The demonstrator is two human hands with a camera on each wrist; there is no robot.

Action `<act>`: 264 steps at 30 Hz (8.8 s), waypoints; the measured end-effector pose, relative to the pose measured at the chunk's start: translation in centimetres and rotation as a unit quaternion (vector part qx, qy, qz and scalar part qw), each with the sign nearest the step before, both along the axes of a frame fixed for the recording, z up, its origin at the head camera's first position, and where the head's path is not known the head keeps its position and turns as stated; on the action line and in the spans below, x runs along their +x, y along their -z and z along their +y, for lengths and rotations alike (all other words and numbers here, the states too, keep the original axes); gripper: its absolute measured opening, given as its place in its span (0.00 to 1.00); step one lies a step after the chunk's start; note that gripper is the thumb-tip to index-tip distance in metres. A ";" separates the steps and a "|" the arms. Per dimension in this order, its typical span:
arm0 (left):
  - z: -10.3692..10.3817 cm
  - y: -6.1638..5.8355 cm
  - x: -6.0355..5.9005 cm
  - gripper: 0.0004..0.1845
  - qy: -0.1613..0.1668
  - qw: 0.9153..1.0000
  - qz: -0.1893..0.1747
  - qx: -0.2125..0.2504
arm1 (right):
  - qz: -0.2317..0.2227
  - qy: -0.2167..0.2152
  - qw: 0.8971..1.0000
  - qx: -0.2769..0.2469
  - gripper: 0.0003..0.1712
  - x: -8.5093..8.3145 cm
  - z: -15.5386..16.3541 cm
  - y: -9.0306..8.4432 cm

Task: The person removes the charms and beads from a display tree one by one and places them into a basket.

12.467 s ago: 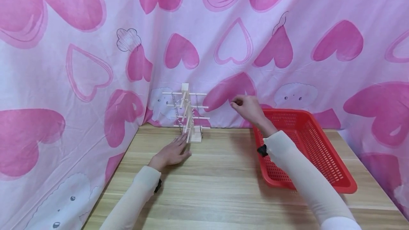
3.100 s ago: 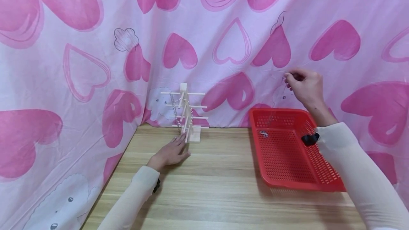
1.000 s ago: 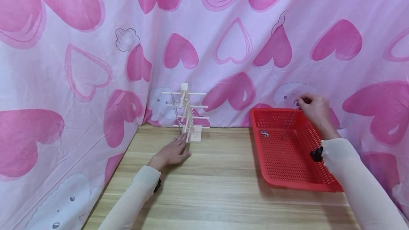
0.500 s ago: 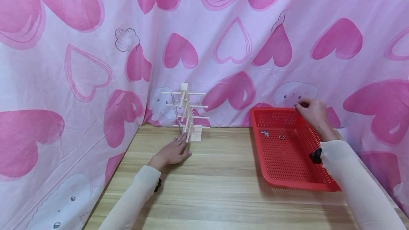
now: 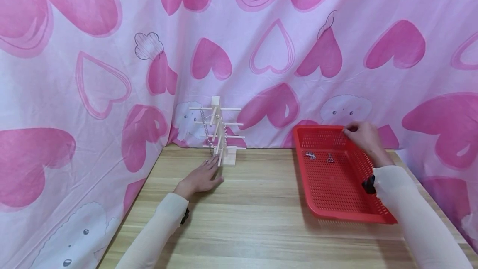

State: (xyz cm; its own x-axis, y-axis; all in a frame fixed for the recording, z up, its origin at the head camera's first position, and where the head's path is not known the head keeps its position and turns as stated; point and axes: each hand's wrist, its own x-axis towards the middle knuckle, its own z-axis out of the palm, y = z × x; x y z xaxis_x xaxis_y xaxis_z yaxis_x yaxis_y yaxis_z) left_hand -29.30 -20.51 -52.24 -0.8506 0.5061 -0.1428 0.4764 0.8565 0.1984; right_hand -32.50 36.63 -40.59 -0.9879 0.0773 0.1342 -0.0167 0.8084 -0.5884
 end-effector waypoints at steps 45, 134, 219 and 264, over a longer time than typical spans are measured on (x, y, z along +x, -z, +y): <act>0.0 0.7 -0.4 0.45 0.001 1.000 -0.004 0.005 | -0.070 -0.079 0.993 0.062 0.13 -1.3 -0.5 5.4; 0.3 0.6 0.0 0.43 -0.010 1.000 -0.013 0.021 | 0.085 -0.292 0.948 -0.095 0.16 -0.2 -32.8 -6.3; 0.5 0.4 0.2 0.43 -0.022 0.999 -0.011 0.026 | 0.191 -0.291 0.926 -0.145 0.10 0.9 -34.9 -6.1; 0.4 0.1 0.4 0.44 -0.011 1.000 -0.004 0.023 | 0.253 -0.291 0.907 -0.173 0.07 1.3 -32.5 -7.3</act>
